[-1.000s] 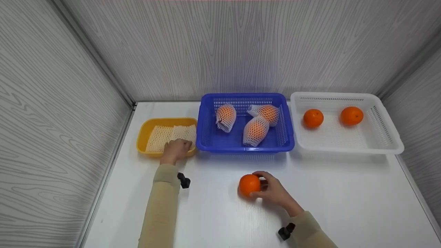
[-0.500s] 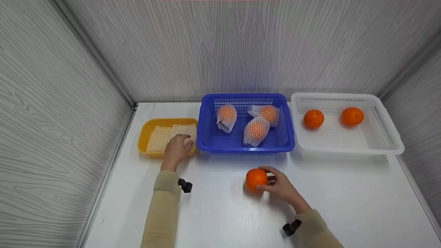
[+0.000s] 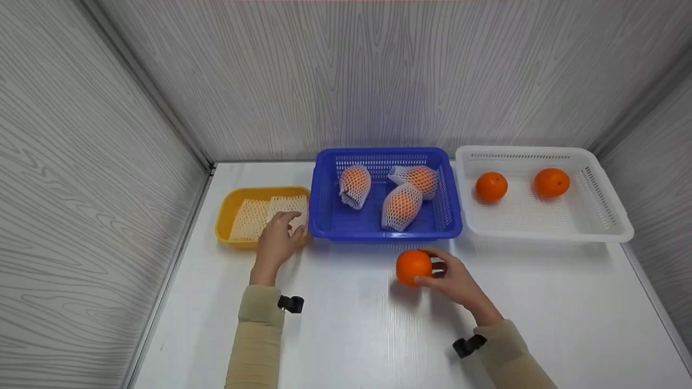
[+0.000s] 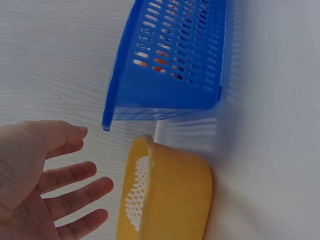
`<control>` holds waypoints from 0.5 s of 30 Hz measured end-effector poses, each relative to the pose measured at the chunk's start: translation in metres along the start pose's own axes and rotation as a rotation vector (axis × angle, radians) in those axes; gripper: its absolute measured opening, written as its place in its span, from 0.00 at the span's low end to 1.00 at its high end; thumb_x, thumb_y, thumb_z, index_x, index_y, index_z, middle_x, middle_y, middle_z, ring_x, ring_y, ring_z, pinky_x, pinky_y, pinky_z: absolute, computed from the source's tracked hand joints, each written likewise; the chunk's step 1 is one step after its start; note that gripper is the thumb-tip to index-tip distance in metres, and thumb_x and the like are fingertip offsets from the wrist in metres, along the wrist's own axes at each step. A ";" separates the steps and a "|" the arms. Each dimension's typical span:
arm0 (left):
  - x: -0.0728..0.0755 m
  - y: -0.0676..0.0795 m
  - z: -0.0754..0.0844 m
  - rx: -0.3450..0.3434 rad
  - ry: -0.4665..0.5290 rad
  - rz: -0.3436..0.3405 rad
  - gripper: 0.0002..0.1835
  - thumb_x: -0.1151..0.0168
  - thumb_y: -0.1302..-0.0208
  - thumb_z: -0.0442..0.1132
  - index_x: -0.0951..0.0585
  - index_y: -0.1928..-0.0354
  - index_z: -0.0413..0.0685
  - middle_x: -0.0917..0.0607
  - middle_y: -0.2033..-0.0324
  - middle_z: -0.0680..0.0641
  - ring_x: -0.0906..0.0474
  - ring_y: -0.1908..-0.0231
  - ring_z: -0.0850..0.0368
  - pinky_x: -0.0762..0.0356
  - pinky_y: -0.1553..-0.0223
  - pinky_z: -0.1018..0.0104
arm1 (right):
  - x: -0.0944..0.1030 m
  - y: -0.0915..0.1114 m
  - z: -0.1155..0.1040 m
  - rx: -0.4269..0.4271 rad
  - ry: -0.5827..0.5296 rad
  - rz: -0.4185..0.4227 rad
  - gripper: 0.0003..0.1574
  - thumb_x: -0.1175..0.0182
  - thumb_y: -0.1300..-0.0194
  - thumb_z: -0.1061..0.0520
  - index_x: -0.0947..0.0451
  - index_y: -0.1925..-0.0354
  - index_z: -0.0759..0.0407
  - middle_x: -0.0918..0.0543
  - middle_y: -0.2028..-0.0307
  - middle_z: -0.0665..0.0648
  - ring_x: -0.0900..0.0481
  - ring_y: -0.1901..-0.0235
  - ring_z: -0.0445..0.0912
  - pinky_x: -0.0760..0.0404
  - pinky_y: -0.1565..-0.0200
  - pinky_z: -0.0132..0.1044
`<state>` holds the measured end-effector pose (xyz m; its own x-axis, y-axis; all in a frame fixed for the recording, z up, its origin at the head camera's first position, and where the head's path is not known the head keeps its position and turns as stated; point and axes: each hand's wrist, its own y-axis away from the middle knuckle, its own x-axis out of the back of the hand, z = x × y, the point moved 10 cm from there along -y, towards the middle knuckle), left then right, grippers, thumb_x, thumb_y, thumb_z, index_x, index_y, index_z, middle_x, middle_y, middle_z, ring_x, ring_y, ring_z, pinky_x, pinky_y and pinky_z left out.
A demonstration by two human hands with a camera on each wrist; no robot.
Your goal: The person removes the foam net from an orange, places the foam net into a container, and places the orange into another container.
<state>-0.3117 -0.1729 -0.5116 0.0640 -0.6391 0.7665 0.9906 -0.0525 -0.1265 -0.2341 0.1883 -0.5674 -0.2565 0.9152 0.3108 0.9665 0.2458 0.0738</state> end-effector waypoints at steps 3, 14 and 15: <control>0.004 0.006 0.008 -0.009 0.012 0.030 0.19 0.37 0.33 0.42 0.20 0.43 0.43 0.20 0.47 0.41 0.20 0.53 0.42 0.21 0.57 0.48 | 0.008 0.000 -0.007 0.011 0.015 0.004 0.42 0.25 0.45 0.55 0.29 0.35 0.58 0.26 0.42 0.62 0.23 0.52 0.56 0.22 0.49 0.50; 0.007 0.023 0.052 -0.134 0.004 0.094 0.18 0.33 0.35 0.41 0.18 0.45 0.41 0.19 0.50 0.43 0.19 0.57 0.48 0.19 0.59 0.55 | 0.050 -0.005 -0.028 -0.001 0.081 0.065 0.46 0.25 0.46 0.44 0.31 0.34 0.55 0.28 0.42 0.60 0.24 0.50 0.55 0.23 0.48 0.47; 0.006 0.024 0.056 -0.151 0.000 0.094 0.18 0.33 0.35 0.41 0.18 0.46 0.42 0.19 0.50 0.43 0.19 0.59 0.49 0.19 0.60 0.56 | 0.054 -0.005 -0.031 0.000 0.079 0.073 0.47 0.26 0.46 0.43 0.32 0.33 0.55 0.28 0.42 0.60 0.24 0.50 0.55 0.23 0.48 0.47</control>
<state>-0.2804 -0.1344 -0.4748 0.1551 -0.6465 0.7470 0.9508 -0.1076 -0.2906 -0.2530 0.2268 -0.5221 -0.1843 0.9027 0.3888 0.9825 0.1797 0.0485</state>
